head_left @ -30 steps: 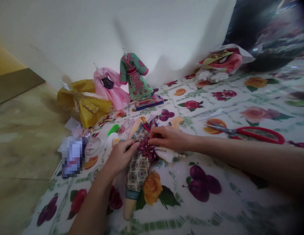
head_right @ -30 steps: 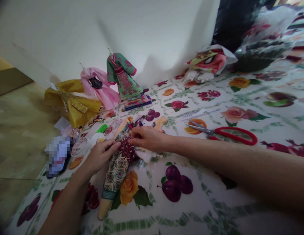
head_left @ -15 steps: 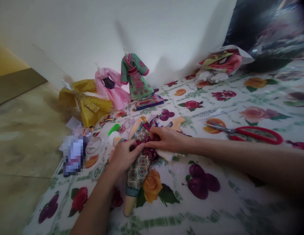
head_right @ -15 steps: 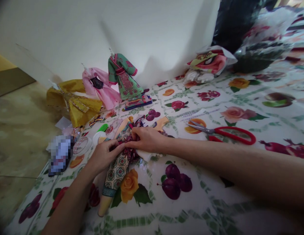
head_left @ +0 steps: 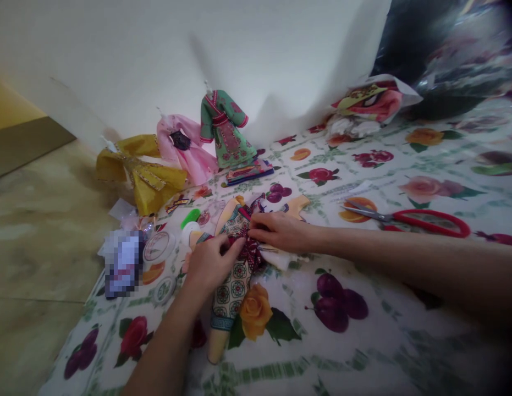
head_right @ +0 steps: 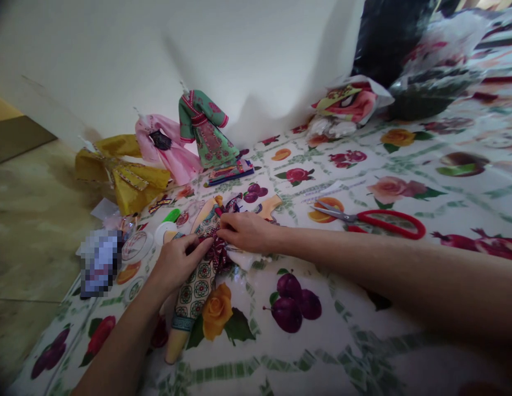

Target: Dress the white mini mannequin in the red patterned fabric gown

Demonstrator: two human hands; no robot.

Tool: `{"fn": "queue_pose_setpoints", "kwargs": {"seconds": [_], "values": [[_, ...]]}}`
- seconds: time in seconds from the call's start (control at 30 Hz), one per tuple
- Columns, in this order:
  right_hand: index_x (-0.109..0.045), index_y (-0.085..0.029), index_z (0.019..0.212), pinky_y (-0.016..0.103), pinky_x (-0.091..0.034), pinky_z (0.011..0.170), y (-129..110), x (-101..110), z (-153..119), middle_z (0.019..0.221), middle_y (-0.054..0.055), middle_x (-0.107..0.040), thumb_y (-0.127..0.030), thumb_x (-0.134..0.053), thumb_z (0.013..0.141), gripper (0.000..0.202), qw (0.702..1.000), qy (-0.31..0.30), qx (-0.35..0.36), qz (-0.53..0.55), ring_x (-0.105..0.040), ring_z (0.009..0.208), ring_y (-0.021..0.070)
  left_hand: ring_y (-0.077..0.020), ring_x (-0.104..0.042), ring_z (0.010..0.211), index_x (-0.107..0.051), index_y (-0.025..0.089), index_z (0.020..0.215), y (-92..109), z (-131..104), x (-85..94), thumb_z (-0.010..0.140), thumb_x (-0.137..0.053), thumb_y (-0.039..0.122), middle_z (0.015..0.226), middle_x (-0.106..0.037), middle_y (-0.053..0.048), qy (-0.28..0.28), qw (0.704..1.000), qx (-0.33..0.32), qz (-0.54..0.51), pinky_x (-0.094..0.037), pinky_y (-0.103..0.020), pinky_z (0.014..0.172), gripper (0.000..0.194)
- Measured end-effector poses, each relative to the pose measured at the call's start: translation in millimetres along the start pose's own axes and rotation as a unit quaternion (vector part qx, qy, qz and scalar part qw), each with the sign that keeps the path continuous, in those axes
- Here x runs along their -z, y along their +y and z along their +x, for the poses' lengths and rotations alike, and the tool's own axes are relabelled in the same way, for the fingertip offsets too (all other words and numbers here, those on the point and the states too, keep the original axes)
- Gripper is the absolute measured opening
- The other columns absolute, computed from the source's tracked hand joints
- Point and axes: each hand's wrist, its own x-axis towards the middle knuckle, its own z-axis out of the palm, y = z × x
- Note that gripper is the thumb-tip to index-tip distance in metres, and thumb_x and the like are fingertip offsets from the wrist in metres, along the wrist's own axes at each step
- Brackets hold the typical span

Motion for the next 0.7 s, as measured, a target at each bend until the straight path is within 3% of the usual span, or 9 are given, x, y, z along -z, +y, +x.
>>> {"fn": "queue_pose_setpoints", "kwargs": {"seconds": [0.1,0.3,0.43,0.5,0.6,0.7], "values": [[-0.055,-0.018,0.085,0.026,-0.032,0.060,1.6,3.5,-1.9,0.074,0.000,-0.059,-0.037,-0.060,0.090,0.020,0.999,-0.023,-0.004,0.022,-0.050,0.064,0.0128,-0.0158,-0.049,0.061,-0.050,0.020,0.062,-6.0,1.1,2.4,0.087,-0.047,0.063,0.059,-0.052,0.001,-0.029,0.999,-0.015,-0.037,-0.030,-0.028,0.058,0.050],[-0.058,-0.017,0.093,0.025,-0.036,0.062,2.2,10.1,-2.6,0.081,0.001,-0.062,-0.026,-0.061,0.089,0.010,0.997,-0.071,0.001,0.041,-0.053,0.070,0.0133,-0.0149,-0.050,0.065,-0.055,0.019,0.071,-18.8,2.3,11.0,0.078,-0.064,0.060,0.068,-0.057,0.002,-0.106,0.986,-0.030,-0.124,-0.034,-0.026,0.058,0.042],[-0.058,-0.017,0.093,0.026,-0.040,0.071,-2.4,26.2,-4.8,0.093,0.004,-0.064,-0.021,-0.061,0.088,0.007,0.997,-0.053,0.046,0.028,-0.056,0.083,0.0153,-0.0151,-0.049,0.065,-0.059,0.019,0.072,-21.6,3.0,16.7,0.083,-0.059,0.056,0.069,-0.057,0.001,-0.131,0.980,-0.039,-0.147,-0.035,-0.026,0.059,0.038],[-0.058,-0.018,0.090,0.027,-0.039,0.072,-8.1,38.6,-9.4,0.093,0.005,-0.064,-0.031,-0.063,0.089,0.015,0.996,-0.059,0.061,-0.009,-0.056,0.084,0.0166,-0.0157,-0.050,0.066,-0.061,0.019,0.074,-22.3,3.1,19.2,0.085,-0.056,0.055,0.069,-0.058,0.000,-0.124,0.979,-0.034,-0.156,-0.036,-0.027,0.060,0.038],[-0.058,-0.019,0.086,0.029,-0.036,0.064,-18.9,53.5,-19.6,0.087,0.004,-0.064,-0.051,-0.068,0.083,0.034,0.984,-0.136,0.043,-0.105,-0.056,0.076,0.0178,-0.0158,-0.052,0.065,-0.062,0.019,0.076,-22.1,2.9,21.6,0.087,-0.053,0.054,0.068,-0.059,0.000,-0.095,0.983,-0.030,-0.155,-0.037,-0.027,0.061,0.038],[-0.057,-0.020,0.087,0.031,-0.033,0.061,-28.4,56.3,-29.1,0.086,0.005,-0.064,-0.054,-0.074,0.075,0.040,0.966,-0.188,0.018,-0.176,-0.057,0.075,0.0210,-0.0150,-0.050,0.062,-0.062,0.019,0.073,-20.6,2.4,21.8,0.087,-0.053,0.053,0.064,-0.057,0.001,-0.072,0.986,-0.043,-0.147,-0.035,-0.027,0.059,0.038]]}}
